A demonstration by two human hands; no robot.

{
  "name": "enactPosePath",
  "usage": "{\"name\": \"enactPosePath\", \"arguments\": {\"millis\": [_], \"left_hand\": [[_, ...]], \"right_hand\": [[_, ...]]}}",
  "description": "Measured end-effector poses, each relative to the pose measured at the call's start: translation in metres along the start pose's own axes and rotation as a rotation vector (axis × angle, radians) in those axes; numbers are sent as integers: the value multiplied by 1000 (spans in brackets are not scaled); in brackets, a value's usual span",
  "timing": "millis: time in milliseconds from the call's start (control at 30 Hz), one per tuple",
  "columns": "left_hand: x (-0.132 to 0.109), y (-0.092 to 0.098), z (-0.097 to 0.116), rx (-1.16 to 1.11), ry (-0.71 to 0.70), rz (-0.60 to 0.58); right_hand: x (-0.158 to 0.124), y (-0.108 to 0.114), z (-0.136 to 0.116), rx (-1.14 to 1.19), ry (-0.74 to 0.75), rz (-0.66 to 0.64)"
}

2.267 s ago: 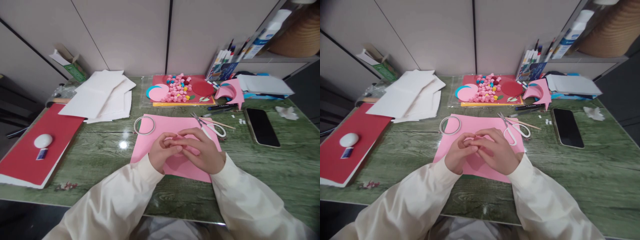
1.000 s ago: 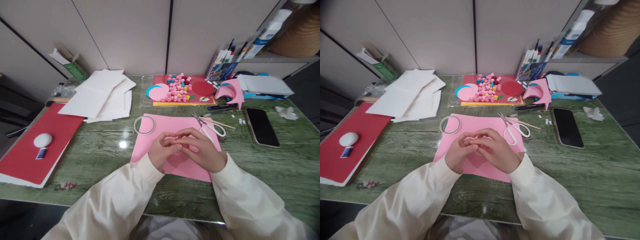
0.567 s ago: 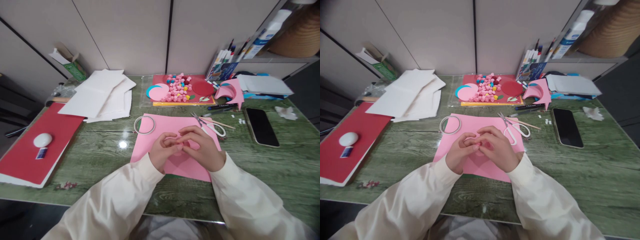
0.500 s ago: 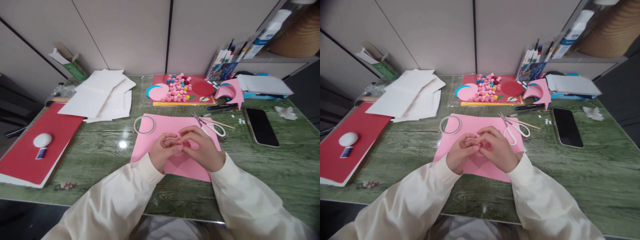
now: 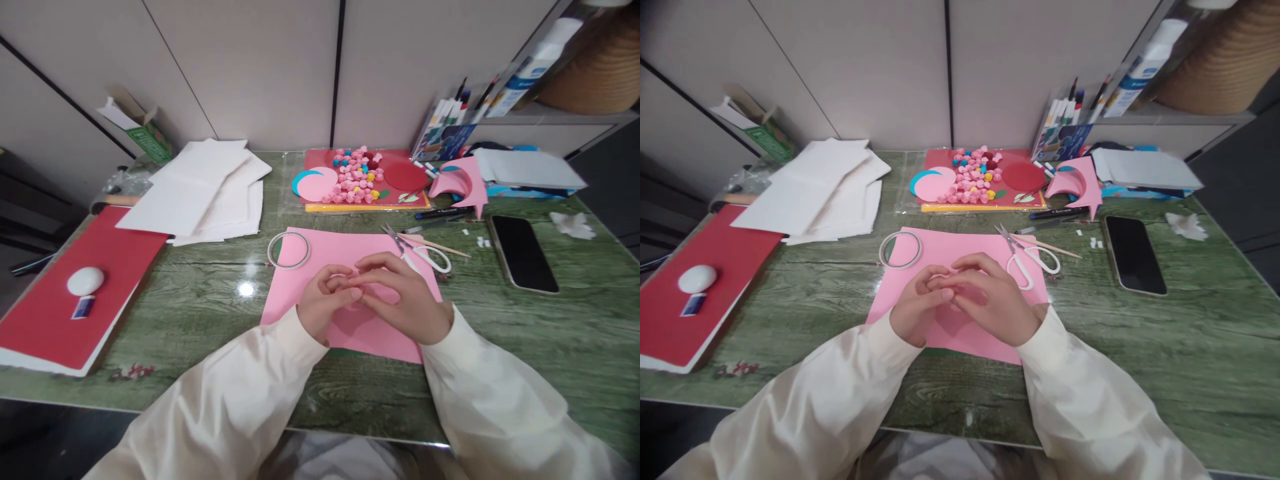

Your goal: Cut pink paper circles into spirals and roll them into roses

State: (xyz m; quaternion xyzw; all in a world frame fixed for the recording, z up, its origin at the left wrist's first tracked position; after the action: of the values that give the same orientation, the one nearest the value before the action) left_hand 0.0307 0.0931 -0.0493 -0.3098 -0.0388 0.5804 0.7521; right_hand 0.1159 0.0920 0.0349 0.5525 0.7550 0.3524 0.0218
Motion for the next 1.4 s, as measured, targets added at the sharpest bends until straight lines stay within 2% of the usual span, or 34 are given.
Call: {"name": "enactPosePath", "arguments": {"millis": [200,533,767,867,1067,1167,1233,1400], "left_hand": [[0,-3,3,-23,-7,-27],[-3,-4,2,12,-18,-11],[-3,-4,1,31,-22,-7],[-3,-2,1,43,-21,-1],[-3,-2,0,24,-19,-33],[-1,-2,-1,23,11,-37],[0,-4,-1,32,38,-71],[2,-14,5,120,103,-243]], "right_hand": [[-1,-7,-1,45,51,-75],[-2,6,1,-18,5,77],[-2,5,3,-11,-9,80],[-2,7,-1,-49,38,74],[-8,7,-15,-190,259,33],[-9,7,-17,-217,303,19],[-9,7,-18,-216,313,2],[-6,4,-17,-121,277,-62]]}}
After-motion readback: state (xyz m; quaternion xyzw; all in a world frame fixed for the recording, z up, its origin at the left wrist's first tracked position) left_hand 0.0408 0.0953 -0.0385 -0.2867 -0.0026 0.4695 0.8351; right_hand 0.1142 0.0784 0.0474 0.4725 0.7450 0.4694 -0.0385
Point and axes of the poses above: each hand's wrist, its own x-axis towards the middle knuckle, its own y-axis out of the back of the hand, z = x × y, the point moved 9 cm from there along x, towards the middle knuckle, and after that the axes turned 6 degrees about x, right-handed, at the moved point
